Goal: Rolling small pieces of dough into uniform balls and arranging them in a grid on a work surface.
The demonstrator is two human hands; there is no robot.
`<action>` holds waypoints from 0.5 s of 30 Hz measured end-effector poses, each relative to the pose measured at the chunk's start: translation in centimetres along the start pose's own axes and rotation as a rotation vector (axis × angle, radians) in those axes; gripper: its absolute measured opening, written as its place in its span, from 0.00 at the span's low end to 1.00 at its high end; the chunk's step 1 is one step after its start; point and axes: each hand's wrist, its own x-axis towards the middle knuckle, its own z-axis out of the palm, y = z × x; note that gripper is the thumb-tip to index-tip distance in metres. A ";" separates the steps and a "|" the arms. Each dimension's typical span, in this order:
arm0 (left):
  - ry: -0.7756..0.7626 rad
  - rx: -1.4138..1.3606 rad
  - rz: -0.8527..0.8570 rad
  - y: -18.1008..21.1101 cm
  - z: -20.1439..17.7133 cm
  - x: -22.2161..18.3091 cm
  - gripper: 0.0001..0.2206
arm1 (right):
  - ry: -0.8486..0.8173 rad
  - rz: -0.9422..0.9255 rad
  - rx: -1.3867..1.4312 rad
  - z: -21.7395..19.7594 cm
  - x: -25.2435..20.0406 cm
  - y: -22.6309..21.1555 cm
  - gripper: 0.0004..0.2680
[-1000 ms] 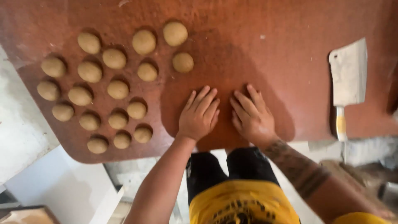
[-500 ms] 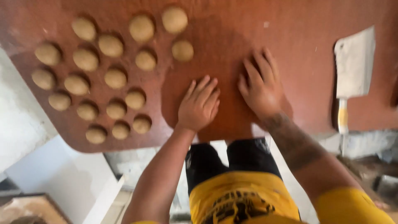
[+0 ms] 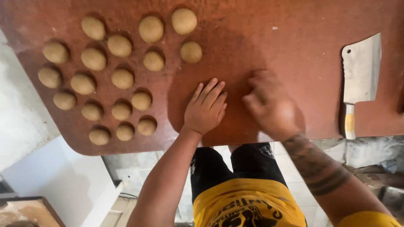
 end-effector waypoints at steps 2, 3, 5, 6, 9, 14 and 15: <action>0.076 0.005 0.015 -0.4 0.1 0.3 0.14 | 0.495 0.437 0.190 -2.3 -0.2 0.7 0.11; 0.075 0.007 0.010 -0.4 -0.8 0.7 0.14 | 0.491 0.434 0.192 -3.1 -0.4 2.3 0.11; 0.022 -0.075 0.042 -0.3 -2.6 1.7 0.11 | 0.450 0.288 0.382 -4.8 -0.9 5.8 0.13; 0.024 -0.074 0.043 -0.2 -2.6 1.6 0.11 | 0.452 0.286 0.382 -4.2 -1.3 5.7 0.13; 0.009 -0.083 0.043 -0.2 -1.7 1.1 0.12 | 0.189 0.237 0.250 -1.5 -2.0 4.3 0.10; 0.105 0.005 0.022 -0.4 0.5 0.1 0.15 | 0.040 0.311 -0.027 3.0 -3.3 2.5 0.22; 0.106 0.003 0.021 -0.5 0.5 0.1 0.15 | 0.039 0.311 -0.029 1.3 -2.6 1.8 0.22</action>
